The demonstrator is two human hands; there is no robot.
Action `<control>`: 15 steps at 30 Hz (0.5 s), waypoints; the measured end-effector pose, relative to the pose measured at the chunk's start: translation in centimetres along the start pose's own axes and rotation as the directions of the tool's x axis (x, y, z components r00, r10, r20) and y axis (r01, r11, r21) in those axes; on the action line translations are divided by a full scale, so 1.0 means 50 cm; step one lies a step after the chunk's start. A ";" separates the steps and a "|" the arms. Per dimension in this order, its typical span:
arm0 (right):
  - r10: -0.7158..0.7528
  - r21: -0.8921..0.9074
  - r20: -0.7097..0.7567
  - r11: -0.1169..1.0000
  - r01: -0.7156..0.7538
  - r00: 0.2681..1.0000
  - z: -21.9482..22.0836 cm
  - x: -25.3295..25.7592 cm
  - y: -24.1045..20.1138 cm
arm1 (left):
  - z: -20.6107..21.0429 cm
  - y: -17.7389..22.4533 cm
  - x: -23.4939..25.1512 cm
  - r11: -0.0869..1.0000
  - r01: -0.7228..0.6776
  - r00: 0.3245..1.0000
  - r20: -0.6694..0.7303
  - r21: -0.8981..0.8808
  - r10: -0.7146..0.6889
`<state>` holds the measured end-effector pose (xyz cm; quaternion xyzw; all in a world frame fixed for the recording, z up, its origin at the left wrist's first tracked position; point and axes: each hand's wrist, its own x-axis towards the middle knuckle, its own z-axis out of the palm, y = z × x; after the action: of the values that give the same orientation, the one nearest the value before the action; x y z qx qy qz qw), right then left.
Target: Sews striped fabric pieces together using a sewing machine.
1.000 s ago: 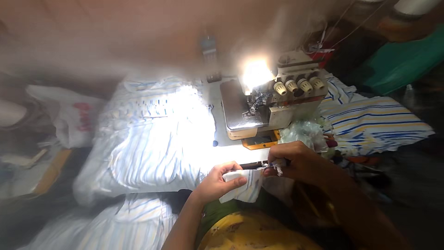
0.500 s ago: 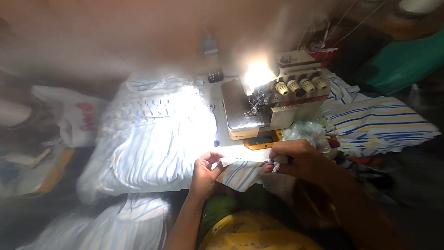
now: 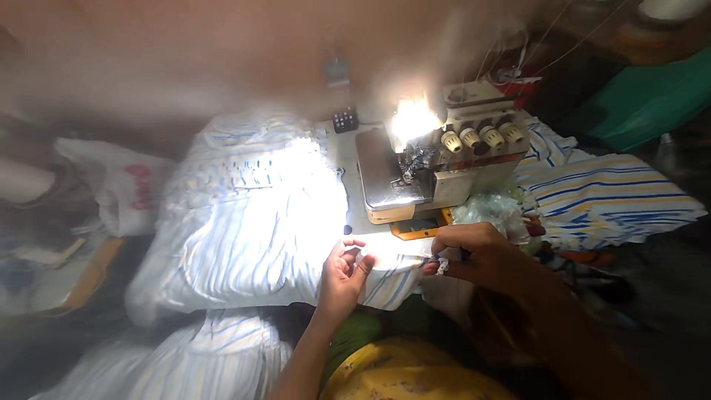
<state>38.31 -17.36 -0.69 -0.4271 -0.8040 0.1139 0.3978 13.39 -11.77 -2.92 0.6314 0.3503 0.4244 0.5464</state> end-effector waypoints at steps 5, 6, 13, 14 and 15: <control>-0.005 -0.005 -0.011 1.000 0.005 1.000 -0.001 -0.001 0.001 | -0.008 0.005 0.005 0.999 -0.042 0.998 0.040 -0.023 0.043; -0.006 -0.004 -0.017 1.000 0.006 1.000 0.000 -0.001 0.002 | -0.009 0.005 0.006 0.997 -0.040 0.998 0.048 -0.060 0.043; 0.025 0.040 -0.016 0.999 -0.024 1.000 0.004 -0.002 0.003 | -0.005 -0.002 0.010 0.982 -0.003 0.997 -0.078 -0.187 -0.012; 0.021 0.036 -0.020 0.999 -0.020 1.000 0.004 -0.001 0.003 | -0.004 -0.004 0.011 0.978 -0.003 0.995 -0.096 -0.207 -0.017; 0.015 0.030 -0.025 0.999 -0.014 1.000 0.004 0.000 0.004 | -0.003 -0.003 0.011 0.976 -0.001 0.994 -0.111 -0.217 -0.024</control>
<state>38.27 -17.23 -0.95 -0.4284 -0.7939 0.1234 0.4135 13.47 -11.18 -2.95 0.5410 0.3361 0.4918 0.5937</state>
